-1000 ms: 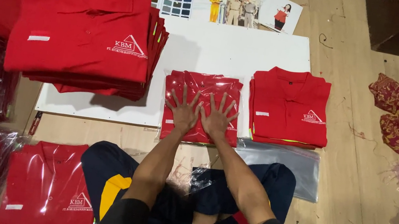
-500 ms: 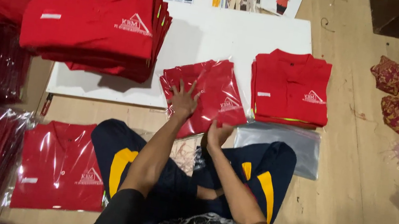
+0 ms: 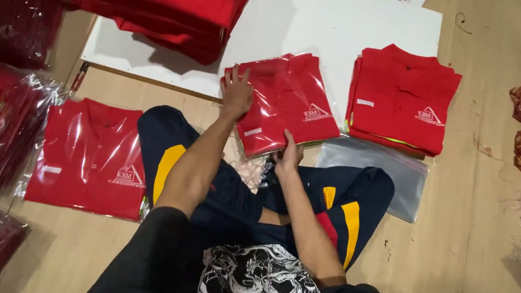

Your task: The person places red shirts into plastic bags by hand, seals the bags, and stacks the packaged shirts.

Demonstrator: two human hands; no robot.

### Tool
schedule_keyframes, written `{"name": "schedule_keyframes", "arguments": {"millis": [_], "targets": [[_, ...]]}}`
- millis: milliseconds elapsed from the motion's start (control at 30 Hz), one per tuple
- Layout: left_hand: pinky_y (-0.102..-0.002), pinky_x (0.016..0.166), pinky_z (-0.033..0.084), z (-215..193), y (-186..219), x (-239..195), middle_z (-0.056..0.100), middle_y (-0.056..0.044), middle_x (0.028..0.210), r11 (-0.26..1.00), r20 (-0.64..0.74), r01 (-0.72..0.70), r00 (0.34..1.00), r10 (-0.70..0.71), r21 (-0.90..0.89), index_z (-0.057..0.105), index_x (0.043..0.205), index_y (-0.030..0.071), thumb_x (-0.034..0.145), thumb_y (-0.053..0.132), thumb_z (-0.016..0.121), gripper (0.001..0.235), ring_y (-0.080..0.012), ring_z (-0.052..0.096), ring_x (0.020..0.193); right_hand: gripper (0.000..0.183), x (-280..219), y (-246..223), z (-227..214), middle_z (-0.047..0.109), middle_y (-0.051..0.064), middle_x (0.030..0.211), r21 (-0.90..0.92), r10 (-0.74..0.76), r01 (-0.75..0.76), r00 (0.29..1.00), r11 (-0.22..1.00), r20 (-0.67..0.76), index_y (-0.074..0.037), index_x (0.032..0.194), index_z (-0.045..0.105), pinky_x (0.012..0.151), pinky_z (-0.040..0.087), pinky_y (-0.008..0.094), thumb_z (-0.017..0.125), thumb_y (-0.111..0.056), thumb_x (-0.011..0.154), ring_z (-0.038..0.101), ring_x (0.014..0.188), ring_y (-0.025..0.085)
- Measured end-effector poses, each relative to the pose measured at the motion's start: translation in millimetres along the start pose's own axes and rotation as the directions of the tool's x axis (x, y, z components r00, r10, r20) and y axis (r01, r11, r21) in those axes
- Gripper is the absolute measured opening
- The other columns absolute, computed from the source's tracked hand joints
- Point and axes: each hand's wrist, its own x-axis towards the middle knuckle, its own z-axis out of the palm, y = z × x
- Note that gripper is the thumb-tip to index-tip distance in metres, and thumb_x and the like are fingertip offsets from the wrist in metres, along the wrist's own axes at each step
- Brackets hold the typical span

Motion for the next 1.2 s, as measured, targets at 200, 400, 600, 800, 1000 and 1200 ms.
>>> {"name": "schedule_keyframes", "arguments": {"millis": [200, 400, 600, 800, 1000, 1200], "targets": [[-0.056, 0.125, 0.013, -5.1, -19.1, 16.0, 0.004, -0.014, 0.171, 0.999, 0.066, -0.035, 0.997, 0.036, -0.011, 0.034, 0.16, 0.023, 0.107, 0.047, 0.049, 0.06, -0.0393, 0.006, 0.156, 0.071, 29.2, 21.8, -3.8, 0.051, 0.018, 0.129, 0.268, -0.085, 0.078, 0.996, 0.96, 0.016, -0.018, 0.138, 0.049, 0.091, 0.052, 0.054, 0.089, -0.017, 0.08, 0.055, 0.117, 0.038], [-0.059, 0.12, 0.021, 2.9, -27.7, 50.2, 0.038, -0.011, 0.155, 1.0, 0.071, -0.006, 0.997, 0.007, -0.013, 0.032, 0.152, 0.027, 0.104, 0.054, 0.048, 0.057, -0.0327, 0.027, 0.149, 0.089, 27.9, 13.7, -0.8, 0.044, 0.022, 0.135, 0.255, -0.08, 0.07, 0.996, 0.964, 0.026, -0.016, 0.148, 0.029, 0.094, 0.056, 0.055, 0.089, -0.024, 0.082, 0.058, 0.119, 0.041], [-0.053, 0.11, 0.035, -22.4, -15.6, 55.5, 0.052, -0.015, 0.142, 0.984, 0.099, 0.064, 0.992, -0.081, 0.168, 0.055, 0.139, 0.012, 0.1, 0.068, 0.038, 0.07, -0.0299, 0.042, 0.14, 0.074, 46.6, 21.6, -10.1, 0.046, 0.025, 0.132, -0.054, -0.239, 0.235, 0.968, 0.97, -0.073, -0.015, 0.142, 0.033, 0.089, 0.055, 0.057, 0.081, -0.031, 0.088, 0.054, 0.12, 0.043], [-0.056, 0.094, 0.05, -44.7, -10.8, 38.7, 0.072, -0.025, 0.114, 0.94, 0.122, 0.295, 0.953, -0.277, -0.174, 0.071, 0.12, 0.0, 0.094, 0.086, 0.026, 0.101, -0.0397, 0.067, 0.116, 0.084, -64.5, -58.9, 16.6, 0.03, 0.03, 0.159, -0.337, -0.328, 0.32, 0.944, 0.886, 0.034, -0.009, 0.157, 0.026, 0.119, 0.035, 0.057, 0.072, -0.032, 0.09, 0.038, 0.144, 0.049], [-0.055, 0.1, 0.05, -84.2, 7.3, -15.6, 0.071, -0.032, 0.113, 0.815, 0.036, 0.423, 0.894, -0.447, -0.397, 0.071, 0.114, -0.008, 0.105, 0.067, 0.022, 0.09, -0.0456, 0.067, 0.116, 0.078, 11.8, -85.1, 5.4, 0.058, 0.035, 0.135, -0.511, -0.494, 0.54, 0.837, 0.669, 0.237, -0.01, 0.154, 0.039, 0.103, 0.048, 0.058, 0.074, -0.04, 0.091, 0.056, 0.127, 0.051], [-0.06, 0.101, 0.048, -35.7, -8.8, 4.8, 0.066, -0.028, 0.122, 0.95, 0.164, 0.286, 0.95, -0.265, -0.125, 0.048, 0.139, 0.002, 0.102, 0.07, 0.03, 0.079, -0.047, 0.064, 0.119, 0.075, 34.7, -95.3, 0.7, 0.05, 0.027, 0.136, -0.787, -0.567, 0.515, 0.78, 0.34, 0.265, -0.007, 0.161, 0.021, 0.1, 0.052, 0.056, 0.061, -0.028, 0.102, 0.056, 0.126, 0.045]]}}
